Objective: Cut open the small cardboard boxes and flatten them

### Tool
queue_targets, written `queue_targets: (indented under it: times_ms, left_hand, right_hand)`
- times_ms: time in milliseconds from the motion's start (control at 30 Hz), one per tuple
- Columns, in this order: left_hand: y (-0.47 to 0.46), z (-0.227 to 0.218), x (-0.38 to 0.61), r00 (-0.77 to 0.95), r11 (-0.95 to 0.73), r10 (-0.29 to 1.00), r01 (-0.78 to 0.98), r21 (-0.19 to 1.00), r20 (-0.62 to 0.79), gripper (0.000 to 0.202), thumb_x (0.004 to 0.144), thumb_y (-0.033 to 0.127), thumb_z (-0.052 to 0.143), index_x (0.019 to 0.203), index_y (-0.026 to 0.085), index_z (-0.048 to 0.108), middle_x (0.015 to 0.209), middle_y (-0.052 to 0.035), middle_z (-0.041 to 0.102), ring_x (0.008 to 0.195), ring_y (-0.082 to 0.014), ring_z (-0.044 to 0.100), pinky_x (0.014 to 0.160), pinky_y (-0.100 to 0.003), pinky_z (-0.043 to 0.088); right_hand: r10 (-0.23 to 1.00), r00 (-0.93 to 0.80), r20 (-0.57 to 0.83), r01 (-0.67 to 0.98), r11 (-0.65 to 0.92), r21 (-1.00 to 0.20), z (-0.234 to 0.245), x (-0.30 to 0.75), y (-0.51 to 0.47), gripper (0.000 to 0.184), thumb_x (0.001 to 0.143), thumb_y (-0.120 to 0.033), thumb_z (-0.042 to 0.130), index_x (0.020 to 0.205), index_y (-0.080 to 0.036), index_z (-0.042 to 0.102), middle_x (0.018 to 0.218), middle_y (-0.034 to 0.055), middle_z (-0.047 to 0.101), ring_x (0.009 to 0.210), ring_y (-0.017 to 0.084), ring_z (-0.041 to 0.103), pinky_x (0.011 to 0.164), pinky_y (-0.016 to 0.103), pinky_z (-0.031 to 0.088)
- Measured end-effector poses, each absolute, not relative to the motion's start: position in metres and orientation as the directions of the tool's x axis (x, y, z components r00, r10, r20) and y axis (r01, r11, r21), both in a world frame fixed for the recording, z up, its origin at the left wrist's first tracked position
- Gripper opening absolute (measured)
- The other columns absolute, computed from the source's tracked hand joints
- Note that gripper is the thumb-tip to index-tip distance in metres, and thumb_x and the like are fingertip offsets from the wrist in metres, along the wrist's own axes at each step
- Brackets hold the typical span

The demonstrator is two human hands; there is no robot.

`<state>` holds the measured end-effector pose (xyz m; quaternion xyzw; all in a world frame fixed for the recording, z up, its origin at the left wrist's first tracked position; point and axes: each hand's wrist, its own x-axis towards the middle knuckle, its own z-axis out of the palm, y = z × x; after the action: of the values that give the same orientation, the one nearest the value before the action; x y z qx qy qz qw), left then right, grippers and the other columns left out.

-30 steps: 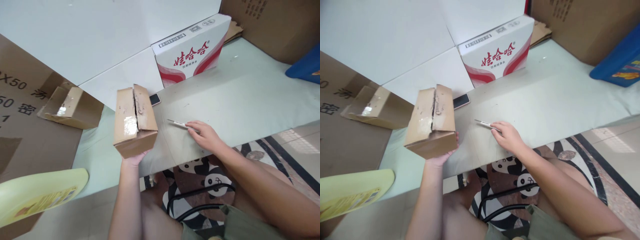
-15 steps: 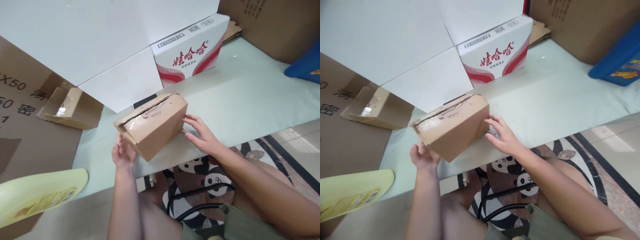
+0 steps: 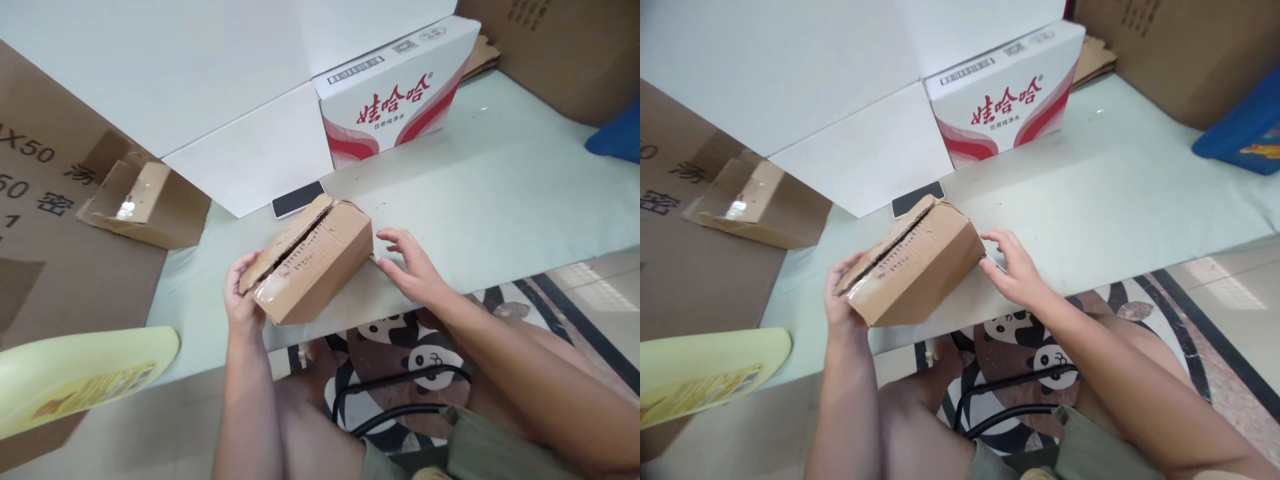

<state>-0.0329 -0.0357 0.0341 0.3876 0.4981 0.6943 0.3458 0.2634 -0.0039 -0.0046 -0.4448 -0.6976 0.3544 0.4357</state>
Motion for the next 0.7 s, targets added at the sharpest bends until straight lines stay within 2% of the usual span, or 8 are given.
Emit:
queue_targets:
  times_ms: [100, 200, 367, 433, 500, 567, 633, 700]
  left_hand:
    - [-0.034, 0.032, -0.034, -0.525, -0.18, 0.846, -0.118, 0.977, 0.093, 0.048, 0.054, 0.046, 0.092, 0.087, 0.018, 0.073, 0.086, -0.0029, 0.075, 0.073, -0.0177, 0.069, 0.07, -0.027, 0.055]
    - [-0.036, 0.033, -0.038, -0.59, -0.125, 0.808, -0.156, 0.98, 0.009, 0.049, 0.058, 0.054, 0.088, 0.082, 0.015, 0.069, 0.074, -0.0021, 0.071, 0.06, -0.0152, 0.066, 0.058, -0.026, 0.053]
    - [-0.043, 0.042, -0.039, -0.51, -0.018, 0.855, -0.215, 0.976, -0.096, 0.042, 0.063, 0.052, 0.085, 0.076, 0.017, 0.068, 0.07, -0.0019, 0.071, 0.057, -0.0154, 0.065, 0.055, -0.026, 0.052]
    - [-0.045, 0.046, -0.036, -0.465, 0.01, 0.877, -0.242, 0.97, -0.125, 0.037, 0.066, 0.048, 0.084, 0.077, 0.018, 0.069, 0.072, -0.0023, 0.072, 0.059, -0.0157, 0.066, 0.056, -0.026, 0.053]
    - [-0.046, 0.049, -0.031, -0.438, 0.063, 0.884, -0.24, 0.969, -0.166, 0.035, 0.066, 0.047, 0.084, 0.077, 0.017, 0.069, 0.069, -0.0021, 0.07, 0.055, -0.0147, 0.064, 0.053, -0.025, 0.051]
    - [-0.045, 0.051, -0.025, -0.415, 0.131, 0.884, -0.224, 0.966, -0.216, 0.037, 0.065, 0.048, 0.085, 0.077, 0.017, 0.068, 0.062, -0.001, 0.066, 0.048, -0.0134, 0.06, 0.046, -0.023, 0.046]
    - [-0.044, 0.053, -0.02, -0.399, 0.183, 0.881, -0.208, 0.961, -0.254, 0.039, 0.065, 0.05, 0.085, 0.074, 0.017, 0.066, 0.056, 0.0006, 0.062, 0.043, -0.0121, 0.055, 0.041, -0.022, 0.041]
    - [-0.043, 0.056, -0.017, -0.401, 0.19, 0.88, -0.195, 0.962, -0.255, 0.038, 0.067, 0.05, 0.083, 0.075, 0.017, 0.066, 0.058, 0.0008, 0.063, 0.045, -0.0119, 0.055, 0.041, -0.022, 0.041]
  right_hand:
    - [0.916, -0.228, 0.329, 0.279, 0.386, -0.879, -0.006, 0.262, -0.004, 0.038, 0.092, -0.032, 0.055, 0.13, -0.026, 0.051, 0.135, 0.0132, 0.056, 0.127, 0.03, 0.053, 0.1, 0.05, 0.049]
    - [0.875, -0.211, 0.436, 0.212, 0.476, -0.853, -0.002, 0.263, -0.006, 0.036, 0.095, -0.034, 0.053, 0.13, -0.029, 0.052, 0.131, 0.0111, 0.057, 0.125, 0.029, 0.054, 0.099, 0.05, 0.049]
    - [0.709, -0.325, 0.626, 0.156, 0.693, -0.704, 0.025, 0.267, -0.016, 0.032, 0.095, -0.044, 0.05, 0.119, -0.027, 0.061, 0.123, 0.0113, 0.061, 0.119, 0.031, 0.057, 0.102, 0.053, 0.046]
    - [0.625, -0.367, 0.689, 0.115, 0.765, -0.633, 0.036, 0.266, -0.019, 0.028, 0.094, -0.044, 0.051, 0.11, -0.026, 0.063, 0.112, 0.0097, 0.066, 0.111, 0.03, 0.06, 0.104, 0.052, 0.045]
    - [0.592, -0.357, 0.723, 0.079, 0.79, -0.608, 0.042, 0.266, -0.02, 0.023, 0.093, -0.042, 0.051, 0.104, -0.026, 0.062, 0.099, 0.007, 0.067, 0.1, 0.027, 0.063, 0.103, 0.051, 0.046]
    - [0.585, -0.363, 0.725, 0.068, 0.793, -0.605, 0.043, 0.265, -0.021, 0.023, 0.095, -0.042, 0.049, 0.103, -0.025, 0.063, 0.096, 0.0064, 0.068, 0.095, 0.026, 0.064, 0.105, 0.052, 0.044]
    - [0.564, -0.43, 0.705, 0.076, 0.8, -0.595, 0.042, 0.266, -0.022, 0.032, 0.098, -0.044, 0.042, 0.101, -0.025, 0.067, 0.105, 0.0079, 0.069, 0.104, 0.028, 0.062, 0.113, 0.055, 0.036]
    - [0.555, -0.521, 0.649, 0.114, 0.798, -0.592, 0.041, 0.268, -0.025, 0.046, 0.102, -0.047, 0.033, 0.097, -0.025, 0.073, 0.122, 0.0084, 0.067, 0.124, 0.032, 0.053, 0.119, 0.059, 0.025]
